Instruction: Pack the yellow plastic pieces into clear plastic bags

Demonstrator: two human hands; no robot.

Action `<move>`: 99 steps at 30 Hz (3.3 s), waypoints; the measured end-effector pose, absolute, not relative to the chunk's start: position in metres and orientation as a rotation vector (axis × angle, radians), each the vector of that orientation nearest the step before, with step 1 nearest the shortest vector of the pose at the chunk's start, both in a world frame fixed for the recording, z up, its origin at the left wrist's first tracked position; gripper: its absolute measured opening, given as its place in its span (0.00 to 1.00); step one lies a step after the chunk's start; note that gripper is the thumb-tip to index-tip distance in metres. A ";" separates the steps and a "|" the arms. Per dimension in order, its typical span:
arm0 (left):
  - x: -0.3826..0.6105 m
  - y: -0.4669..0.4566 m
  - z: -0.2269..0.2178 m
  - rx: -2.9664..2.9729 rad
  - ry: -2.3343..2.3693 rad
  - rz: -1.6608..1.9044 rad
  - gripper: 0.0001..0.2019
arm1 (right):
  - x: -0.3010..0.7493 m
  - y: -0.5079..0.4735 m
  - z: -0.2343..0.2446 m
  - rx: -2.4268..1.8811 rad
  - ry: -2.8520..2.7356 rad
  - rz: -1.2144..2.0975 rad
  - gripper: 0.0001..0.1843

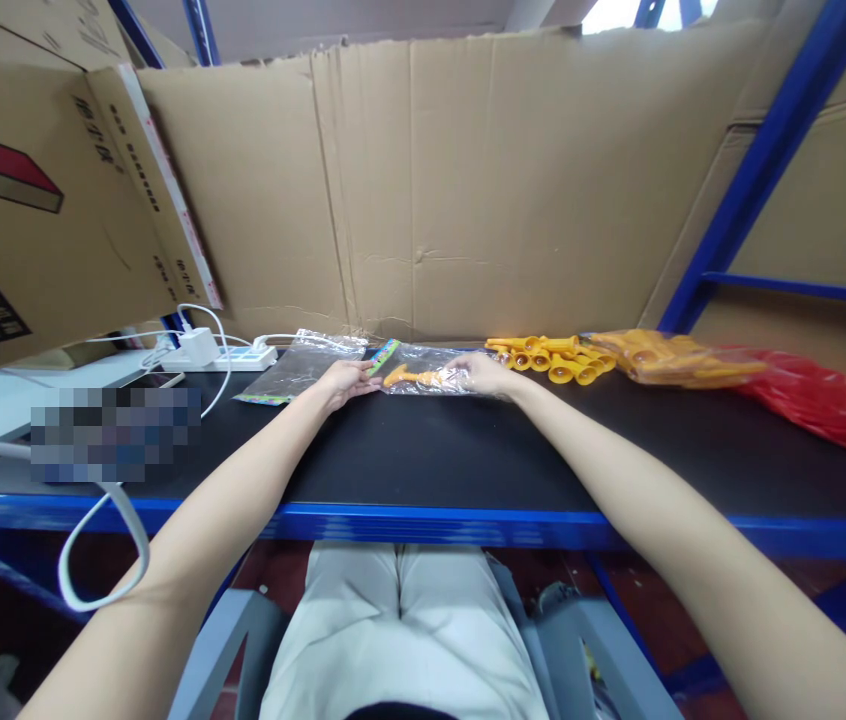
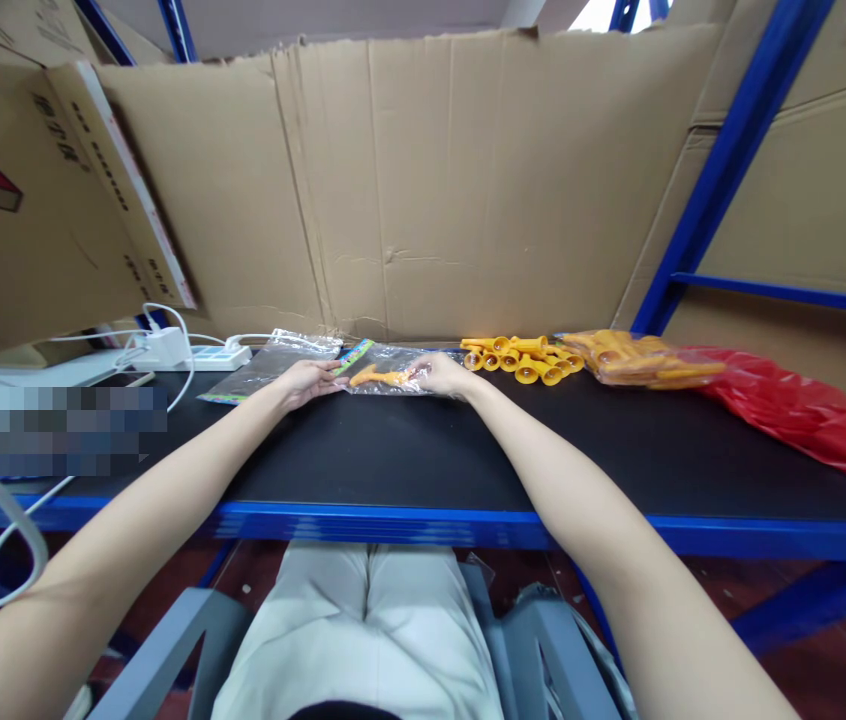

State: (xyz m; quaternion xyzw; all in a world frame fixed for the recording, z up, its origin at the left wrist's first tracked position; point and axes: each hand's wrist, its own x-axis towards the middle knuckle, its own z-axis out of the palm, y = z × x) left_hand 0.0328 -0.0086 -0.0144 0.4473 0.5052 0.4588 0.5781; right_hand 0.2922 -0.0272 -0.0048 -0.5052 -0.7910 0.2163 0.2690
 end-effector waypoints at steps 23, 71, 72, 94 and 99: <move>0.026 -0.011 -0.008 1.068 1.176 0.947 0.11 | 0.298 -0.026 -0.005 -1.088 -2.060 0.793 0.16; 0.042 -0.006 -0.021 2.066 1.314 1.006 0.23 | 0.306 -0.023 0.003 -1.440 -1.713 0.757 0.14; 0.040 -0.005 -0.021 2.029 1.332 1.017 0.22 | 0.315 -0.019 0.002 -1.502 -1.655 0.592 0.15; 0.022 0.006 -0.026 2.182 1.447 0.861 0.25 | 0.331 -0.014 -0.013 -2.166 -1.967 -0.338 0.21; 0.021 0.009 -0.028 2.328 1.532 0.666 0.26 | 0.336 -0.016 -0.001 -2.138 -1.924 -0.218 0.20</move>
